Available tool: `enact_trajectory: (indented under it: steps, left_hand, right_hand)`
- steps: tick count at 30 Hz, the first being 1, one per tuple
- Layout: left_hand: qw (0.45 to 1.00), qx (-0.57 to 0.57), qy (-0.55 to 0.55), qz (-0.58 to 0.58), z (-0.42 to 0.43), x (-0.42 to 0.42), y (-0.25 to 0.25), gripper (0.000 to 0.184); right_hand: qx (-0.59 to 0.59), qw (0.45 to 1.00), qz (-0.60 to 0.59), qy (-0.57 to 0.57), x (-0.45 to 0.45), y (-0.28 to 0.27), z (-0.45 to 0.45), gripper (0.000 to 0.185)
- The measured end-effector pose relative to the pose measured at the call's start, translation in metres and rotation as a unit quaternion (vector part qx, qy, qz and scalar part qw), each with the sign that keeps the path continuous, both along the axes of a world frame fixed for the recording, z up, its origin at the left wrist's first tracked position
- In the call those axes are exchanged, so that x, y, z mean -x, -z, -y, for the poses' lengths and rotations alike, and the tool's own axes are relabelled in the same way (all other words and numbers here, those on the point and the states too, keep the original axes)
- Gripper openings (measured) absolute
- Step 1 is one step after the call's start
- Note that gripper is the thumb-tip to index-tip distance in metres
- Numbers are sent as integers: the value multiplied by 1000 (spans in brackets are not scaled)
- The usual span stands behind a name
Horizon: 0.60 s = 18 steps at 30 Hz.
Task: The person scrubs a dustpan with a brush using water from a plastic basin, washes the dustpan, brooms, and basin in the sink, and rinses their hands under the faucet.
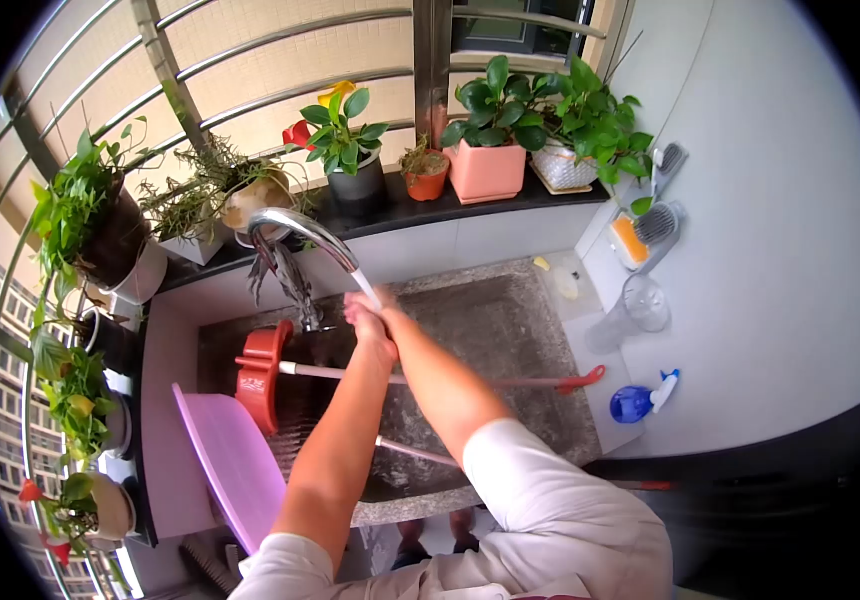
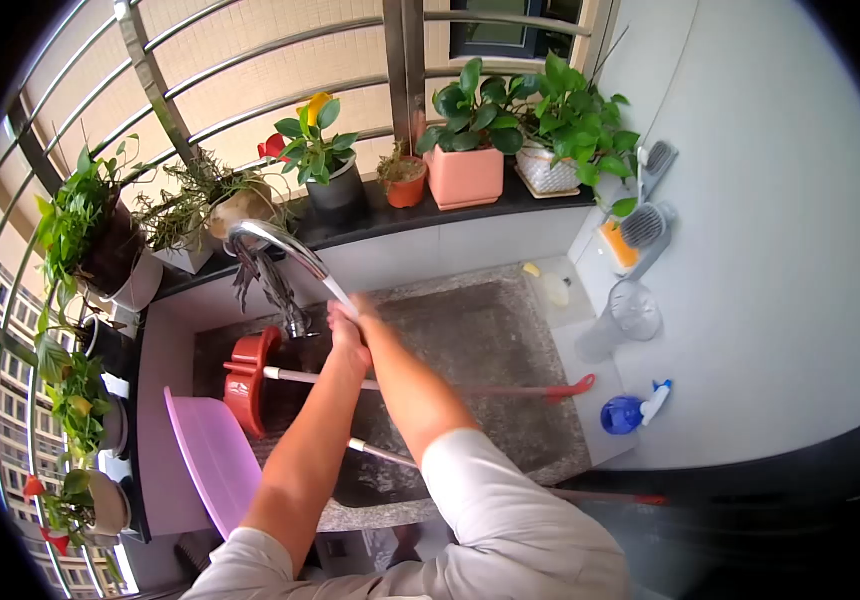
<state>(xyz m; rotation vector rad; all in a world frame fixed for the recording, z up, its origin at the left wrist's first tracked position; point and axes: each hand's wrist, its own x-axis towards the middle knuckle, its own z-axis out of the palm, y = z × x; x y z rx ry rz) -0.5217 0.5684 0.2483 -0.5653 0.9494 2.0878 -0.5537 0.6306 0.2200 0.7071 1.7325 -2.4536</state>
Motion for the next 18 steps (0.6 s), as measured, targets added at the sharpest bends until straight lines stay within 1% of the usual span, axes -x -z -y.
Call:
enact_trajectory:
  steps: [1, 2, 3, 4, 5, 6, 7, 8, 9, 10, 11, 12, 13, 14, 15, 16, 17, 18]
  left_hand:
    - [998, -21, -46, -29, -12, 21, 35, 65]
    - [992, -85, -81, -35, -10, 6, -5, 57]
    - [981, -71, -149, -106, -21, -2, 2, 56]
    - [959, -54, -215, -175, -32, -11, 24, 55]
    - [929, -174, -252, -206, -25, -33, 12, 51]
    - [886, -300, -271, -227, -18, -55, 1, 47]
    - [956, -152, -157, -196, -22, -35, 16, 44]
    - [987, 0, -37, -159, -29, 7, 54, 42]
    - [977, 153, 86, -119, -36, 33, 72, 39]
    - [910, 292, 144, -256, -36, 34, 68, 36]
    - [801, 419, 193, -382, -31, 29, 63, 33]
    - [654, 528, 233, -489, -26, 22, 58, 30]
    - [539, 552, 321, -550, -25, 16, 52, 28]
    - [408, 566, 409, -588, -24, 10, 44, 27]
    - [269, 559, 471, -628, -22, 4, 37, 26]
    - [242, 544, 483, -642, -22, 1, 37, 26]
    - [250, 528, 484, -651, -24, -3, 37, 26]
    - [273, 516, 475, -658, -24, -4, 41, 26]
  right_hand:
    - [-69, 997, -31, 24, -15, -9, 4, 34]
    - [-138, 987, -66, 45, -30, -26, 10, 34]
    - [-204, 972, -98, 65, -54, -47, 21, 35]
    - [-267, 951, -129, 84, -80, -67, 36, 35]
    - [-326, 926, -161, 105, -104, -80, 51, 36]
    - [-411, 887, -175, 120, -124, -84, 70, 38]
    - [-493, 839, -189, 133, -146, -86, 88, 40]
    - [-446, 858, -218, 133, -170, -97, 110, 40]
    - [-397, 874, -247, 133, -192, -118, 131, 40]
    - [-415, 852, -301, 104, -213, -151, 143, 39]
    - [-430, 828, -353, 75, -233, -178, 151, 38]
    - [-483, 809, -327, 63, -241, -189, 156, 31]
    - [-465, 824, -322, 38, -232, -179, 145, 29]
    - [-443, 840, -314, 14, -210, -156, 124, 28]
    - [-421, 852, -310, -10, -187, -135, 100, 27]
    - [-511, 820, -255, -36, -167, -120, 73, 27]
    - [-592, 780, -193, -61, -151, -105, 48, 28]
    - [-547, 807, -200, -95, -132, -80, 23, 26]
